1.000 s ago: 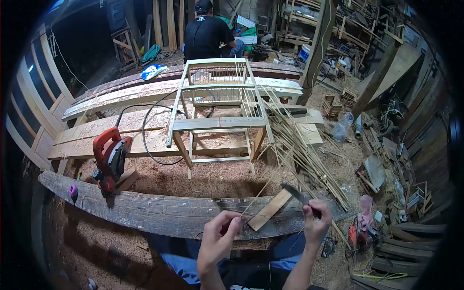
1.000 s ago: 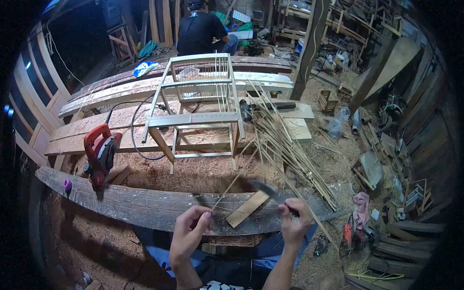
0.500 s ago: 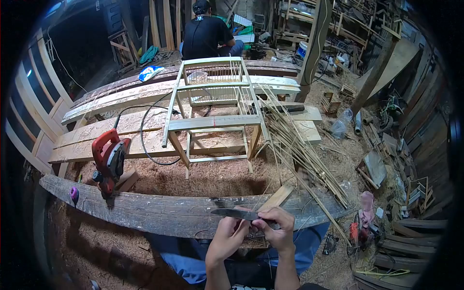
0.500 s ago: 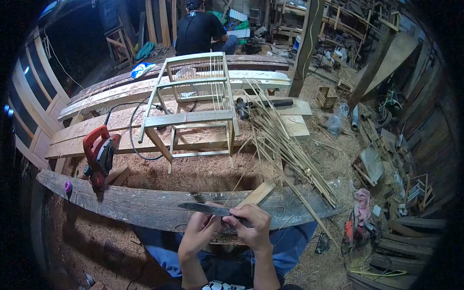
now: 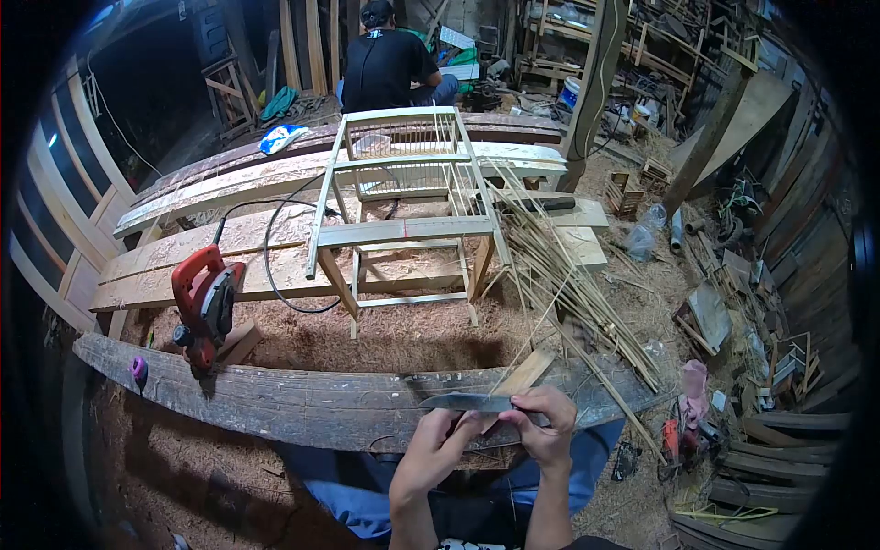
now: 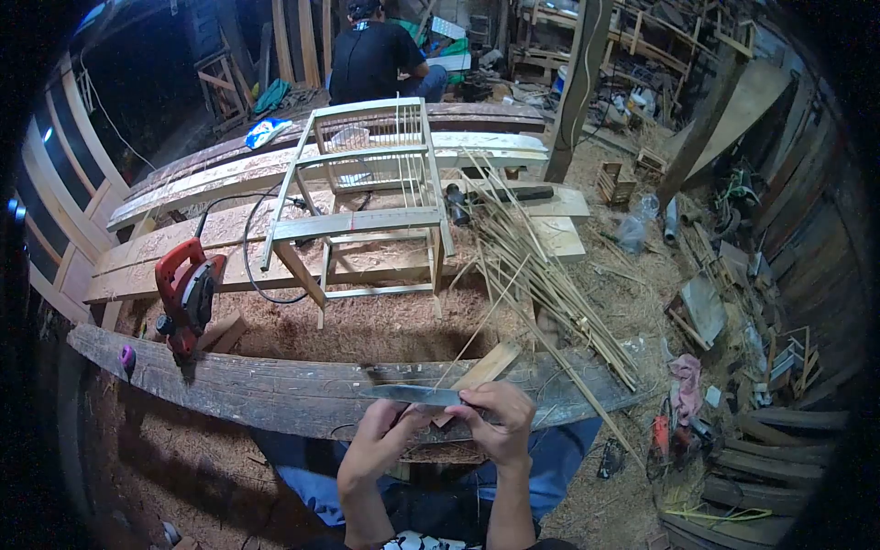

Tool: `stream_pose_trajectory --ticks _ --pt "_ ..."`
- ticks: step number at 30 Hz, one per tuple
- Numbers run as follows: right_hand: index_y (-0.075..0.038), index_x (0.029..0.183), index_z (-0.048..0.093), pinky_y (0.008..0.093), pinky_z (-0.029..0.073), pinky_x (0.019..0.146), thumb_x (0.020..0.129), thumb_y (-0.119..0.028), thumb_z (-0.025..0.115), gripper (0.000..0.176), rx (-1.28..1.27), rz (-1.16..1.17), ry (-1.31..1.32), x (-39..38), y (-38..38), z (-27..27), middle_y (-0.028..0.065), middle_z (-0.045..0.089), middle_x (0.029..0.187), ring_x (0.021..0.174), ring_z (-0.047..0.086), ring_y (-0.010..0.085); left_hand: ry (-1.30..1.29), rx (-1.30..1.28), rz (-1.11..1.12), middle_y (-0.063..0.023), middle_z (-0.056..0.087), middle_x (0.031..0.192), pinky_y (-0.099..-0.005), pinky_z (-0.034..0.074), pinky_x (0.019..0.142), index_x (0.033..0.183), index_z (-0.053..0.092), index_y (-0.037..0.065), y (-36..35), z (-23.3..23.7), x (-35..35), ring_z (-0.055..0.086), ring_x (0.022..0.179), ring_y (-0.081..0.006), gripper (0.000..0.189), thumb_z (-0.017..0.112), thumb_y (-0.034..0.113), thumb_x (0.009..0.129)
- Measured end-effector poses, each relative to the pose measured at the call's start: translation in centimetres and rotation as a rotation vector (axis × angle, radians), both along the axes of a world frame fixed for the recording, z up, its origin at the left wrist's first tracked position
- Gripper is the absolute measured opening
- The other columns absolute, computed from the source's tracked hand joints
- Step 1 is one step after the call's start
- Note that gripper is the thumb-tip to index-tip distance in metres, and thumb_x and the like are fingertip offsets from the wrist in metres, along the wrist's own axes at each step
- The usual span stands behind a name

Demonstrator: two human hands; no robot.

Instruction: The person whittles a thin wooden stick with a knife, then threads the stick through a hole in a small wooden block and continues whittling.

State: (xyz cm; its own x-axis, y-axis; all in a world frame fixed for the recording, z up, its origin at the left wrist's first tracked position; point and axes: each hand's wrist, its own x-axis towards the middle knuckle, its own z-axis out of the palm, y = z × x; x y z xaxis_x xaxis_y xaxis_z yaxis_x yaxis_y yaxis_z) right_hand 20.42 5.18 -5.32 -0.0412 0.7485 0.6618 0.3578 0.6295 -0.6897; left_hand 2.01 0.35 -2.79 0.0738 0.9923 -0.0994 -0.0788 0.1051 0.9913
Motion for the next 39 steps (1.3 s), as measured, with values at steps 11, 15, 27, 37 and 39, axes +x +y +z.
stream_pose_trajectory --ticks 11,15,27,37,39 --pt "-0.005 0.088 0.065 0.0316 0.052 0.07 0.083 -0.016 0.083 0.022 -0.075 -0.385 0.113 5.3 -0.1 0.3 0.0076 0.069 0.087 0.08 0.067 0.0212 -0.202 -0.039 0.139 -0.0005 0.061 0.088 -0.0212 0.044 0.072 0.116 0.062 -0.002 -1.5 3.2 -4.2 0.052 0.079 -0.0052 0.019 0.055 0.011 0.104" --pt "-0.004 0.088 0.065 0.0319 0.053 0.071 0.081 -0.013 0.084 0.022 -0.051 -0.218 0.135 1.5 -0.4 0.6 0.0088 0.07 0.086 0.079 0.067 0.0227 -0.115 -0.066 0.175 -0.002 0.061 0.088 -0.0224 0.046 0.074 0.121 0.061 -0.003 0.2 2.9 -2.5 0.055 0.082 -0.0072 0.023 0.052 0.011 0.105" --pt "-0.003 0.087 0.07 0.0339 0.055 0.069 0.073 -0.011 0.087 0.023 -0.131 0.141 0.013 -2.8 -0.6 0.9 0.0109 0.072 0.082 0.077 0.071 0.0252 -0.096 -0.035 0.082 -0.0028 0.067 0.096 -0.0238 0.049 0.077 0.117 0.063 -0.004 0.4 1.2 -1.4 0.061 0.086 -0.0085 0.019 0.057 0.003 0.1" --pt "-0.005 0.083 0.072 0.0338 0.054 0.066 0.072 -0.018 0.088 0.024 -0.115 0.169 0.019 -2.6 -0.6 1.1 0.0089 0.073 0.078 0.074 0.072 0.0247 0.137 0.18 0.06 -0.0052 0.066 0.09 -0.0261 0.049 0.073 0.107 0.065 -0.003 0.6 1.1 -1.4 0.061 0.083 -0.0104 0.014 0.061 -0.001 0.094" --pt "-0.006 0.083 0.072 0.0335 0.054 0.065 0.071 -0.019 0.088 0.024 -0.113 0.155 0.013 -2.3 -0.7 1.1 0.0087 0.073 0.078 0.073 0.072 0.0245 0.175 0.229 0.062 -0.0054 0.066 0.088 -0.0264 0.049 0.072 0.107 0.065 -0.003 0.6 1.3 -1.4 0.061 0.081 -0.0107 0.014 0.061 -0.001 0.093"
